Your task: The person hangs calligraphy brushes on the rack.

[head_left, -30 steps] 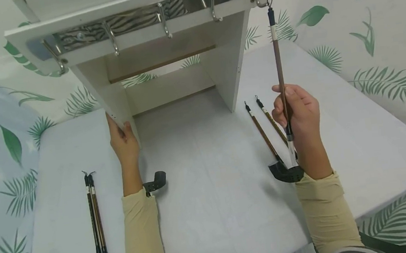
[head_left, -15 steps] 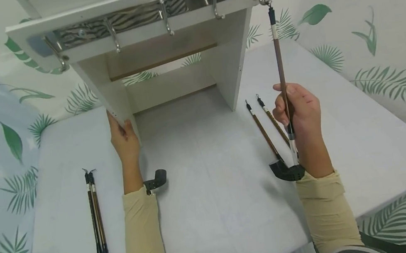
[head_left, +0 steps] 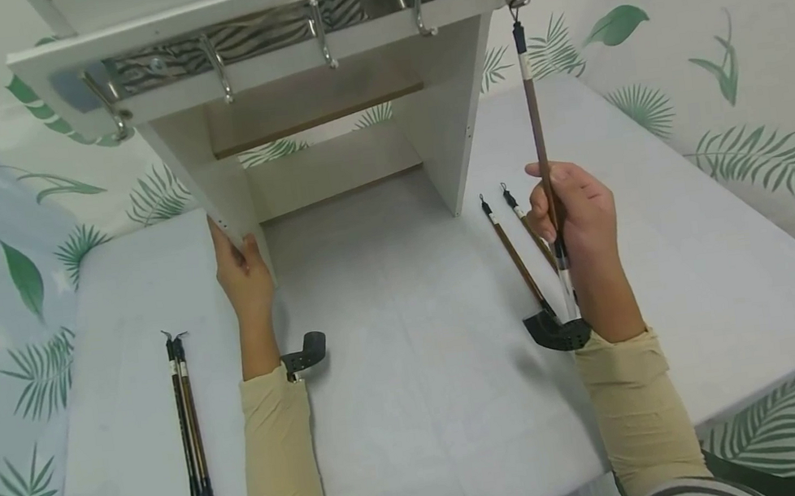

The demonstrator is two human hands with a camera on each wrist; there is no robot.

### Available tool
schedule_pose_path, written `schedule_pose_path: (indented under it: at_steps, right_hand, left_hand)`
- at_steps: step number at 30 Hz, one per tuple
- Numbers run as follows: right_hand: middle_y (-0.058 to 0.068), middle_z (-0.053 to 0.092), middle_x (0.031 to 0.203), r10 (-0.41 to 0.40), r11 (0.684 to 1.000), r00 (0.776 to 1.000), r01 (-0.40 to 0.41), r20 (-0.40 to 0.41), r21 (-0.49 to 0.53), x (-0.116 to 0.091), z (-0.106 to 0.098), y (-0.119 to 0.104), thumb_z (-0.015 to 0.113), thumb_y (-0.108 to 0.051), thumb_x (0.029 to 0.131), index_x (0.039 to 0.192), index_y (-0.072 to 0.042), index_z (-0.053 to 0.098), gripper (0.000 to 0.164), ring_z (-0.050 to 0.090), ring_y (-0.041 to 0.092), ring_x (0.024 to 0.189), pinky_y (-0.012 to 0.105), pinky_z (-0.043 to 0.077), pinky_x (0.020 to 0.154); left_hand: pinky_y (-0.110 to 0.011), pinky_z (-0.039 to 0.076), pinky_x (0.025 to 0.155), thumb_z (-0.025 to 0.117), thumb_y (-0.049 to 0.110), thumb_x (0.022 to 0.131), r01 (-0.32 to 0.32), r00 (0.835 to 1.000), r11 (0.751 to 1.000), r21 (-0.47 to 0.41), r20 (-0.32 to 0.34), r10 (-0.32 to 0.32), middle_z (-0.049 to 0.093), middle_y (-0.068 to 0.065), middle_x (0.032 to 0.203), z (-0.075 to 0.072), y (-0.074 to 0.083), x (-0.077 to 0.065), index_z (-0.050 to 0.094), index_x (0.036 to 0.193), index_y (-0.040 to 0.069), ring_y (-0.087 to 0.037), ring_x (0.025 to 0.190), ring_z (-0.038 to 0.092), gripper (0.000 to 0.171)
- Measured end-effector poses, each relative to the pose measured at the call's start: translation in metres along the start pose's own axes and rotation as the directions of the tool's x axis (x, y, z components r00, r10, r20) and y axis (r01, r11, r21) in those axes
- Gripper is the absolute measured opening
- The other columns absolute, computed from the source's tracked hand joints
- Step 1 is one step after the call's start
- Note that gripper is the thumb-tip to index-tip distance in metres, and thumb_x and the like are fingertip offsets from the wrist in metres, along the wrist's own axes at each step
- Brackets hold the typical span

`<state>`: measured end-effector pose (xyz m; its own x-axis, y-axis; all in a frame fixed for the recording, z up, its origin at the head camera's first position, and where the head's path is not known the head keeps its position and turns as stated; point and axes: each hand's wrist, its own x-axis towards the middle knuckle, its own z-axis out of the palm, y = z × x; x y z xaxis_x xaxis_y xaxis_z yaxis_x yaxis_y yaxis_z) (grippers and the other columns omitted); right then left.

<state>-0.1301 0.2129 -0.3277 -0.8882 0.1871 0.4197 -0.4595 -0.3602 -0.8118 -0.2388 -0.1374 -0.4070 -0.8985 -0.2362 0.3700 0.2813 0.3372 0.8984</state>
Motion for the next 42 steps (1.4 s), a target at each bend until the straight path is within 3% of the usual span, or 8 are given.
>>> schedule_pose_path:
  at_steps: [7, 24, 36, 42]
  right_hand:
    - [0.000, 0.058, 0.059, 0.014, 0.999, 1.000, -0.015, -0.017, -0.044, 0.002, -0.001, 0.005, 0.045, -0.011, 0.100, 0.099, -0.001, 0.065, 0.022, 0.042, 0.010, 0.040, 0.018, 0.034, 0.038]
    - [-0.003, 0.060, 0.071, 0.110, 0.965, 0.993, -0.114, -0.031, -0.235, 0.006, -0.009, 0.022, 0.044, -0.020, 0.101, 0.104, -0.013, 0.063, 0.020, 0.051, 0.009, 0.057, 0.016, 0.046, 0.055]
    - [-0.006, 0.066, 0.083, 0.159, 0.938, 0.985, -0.172, -0.067, -0.300, 0.010, -0.016, 0.030, 0.052, -0.021, 0.097, 0.105, -0.014, 0.063, 0.015, 0.060, 0.007, 0.074, 0.018, 0.048, 0.070]
    - [-0.008, 0.066, 0.095, 0.205, 0.882, 0.975, -0.222, -0.086, -0.415, 0.011, -0.017, 0.032, 0.051, -0.014, 0.098, 0.112, -0.019, 0.060, 0.017, 0.061, 0.008, 0.091, 0.019, 0.049, 0.079]
  left_hand:
    - [-0.043, 0.033, 0.114, 0.040, 0.011, 0.100, 0.001, 1.000, 1.000, 0.001, 0.003, -0.001, 0.029, -0.010, 0.155, 0.001, 0.000, 0.000, 0.015, 0.153, 0.020, -0.025, 0.141, 0.031, 0.059]
    - [-0.044, 0.033, 0.114, 0.041, 0.013, 0.100, 0.007, 1.000, 1.000, 0.004, -0.006, -0.007, 0.030, -0.006, 0.154, 0.000, -0.001, -0.001, 0.016, 0.153, 0.021, -0.024, 0.141, 0.032, 0.059]
    - [-0.046, 0.031, 0.114, 0.038, 0.006, 0.100, 0.034, 0.999, 0.999, -0.004, 0.000, -0.034, 0.027, -0.013, 0.155, -0.001, 0.010, -0.004, 0.014, 0.153, 0.013, -0.029, 0.142, 0.029, 0.058]
    - [-0.045, 0.030, 0.115, 0.039, 0.008, 0.100, 0.019, 1.000, 1.000, -0.012, 0.005, -0.019, 0.027, -0.011, 0.155, 0.000, 0.008, -0.003, 0.014, 0.153, 0.015, -0.027, 0.142, 0.028, 0.059]
